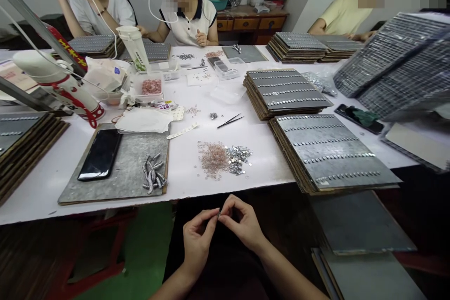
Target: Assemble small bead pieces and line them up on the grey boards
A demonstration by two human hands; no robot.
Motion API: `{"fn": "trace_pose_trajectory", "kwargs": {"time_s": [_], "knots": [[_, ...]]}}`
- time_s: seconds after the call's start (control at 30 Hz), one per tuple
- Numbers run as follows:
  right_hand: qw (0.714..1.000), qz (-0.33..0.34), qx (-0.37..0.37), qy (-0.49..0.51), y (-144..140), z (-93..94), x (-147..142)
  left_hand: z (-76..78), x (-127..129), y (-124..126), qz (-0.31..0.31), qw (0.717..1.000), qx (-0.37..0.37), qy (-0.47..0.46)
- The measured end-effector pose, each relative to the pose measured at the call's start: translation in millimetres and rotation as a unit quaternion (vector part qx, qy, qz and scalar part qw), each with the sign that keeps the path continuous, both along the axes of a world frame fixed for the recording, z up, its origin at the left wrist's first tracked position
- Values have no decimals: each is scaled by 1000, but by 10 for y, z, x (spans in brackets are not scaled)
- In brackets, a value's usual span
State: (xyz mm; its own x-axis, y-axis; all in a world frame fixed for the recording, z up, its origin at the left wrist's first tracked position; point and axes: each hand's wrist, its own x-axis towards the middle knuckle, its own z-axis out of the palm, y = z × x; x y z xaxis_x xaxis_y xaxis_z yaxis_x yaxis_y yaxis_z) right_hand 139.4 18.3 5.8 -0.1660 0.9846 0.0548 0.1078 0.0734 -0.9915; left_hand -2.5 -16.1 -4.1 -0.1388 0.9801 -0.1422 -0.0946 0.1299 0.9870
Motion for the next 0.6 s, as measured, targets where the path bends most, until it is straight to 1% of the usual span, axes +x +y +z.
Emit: {"fn": "trace_pose_trajectory", "kwargs": {"time_s": [0.17,0.27,0.37,0.6], "knots": [[1000,-4,-3,-9,4,-20,3,-28,-7,-9,-2,998,50,31],[1000,-8,1,-11,10,-36,12,-38,-4,-13,-8,997,68,42],[1000,-15,9,-24,15,-51,28,-36,-2,-20,-12,996,72,48],[992,-46,58,-99,-13,-69,55,-32,5,-47,-22,996,60,62]]}}
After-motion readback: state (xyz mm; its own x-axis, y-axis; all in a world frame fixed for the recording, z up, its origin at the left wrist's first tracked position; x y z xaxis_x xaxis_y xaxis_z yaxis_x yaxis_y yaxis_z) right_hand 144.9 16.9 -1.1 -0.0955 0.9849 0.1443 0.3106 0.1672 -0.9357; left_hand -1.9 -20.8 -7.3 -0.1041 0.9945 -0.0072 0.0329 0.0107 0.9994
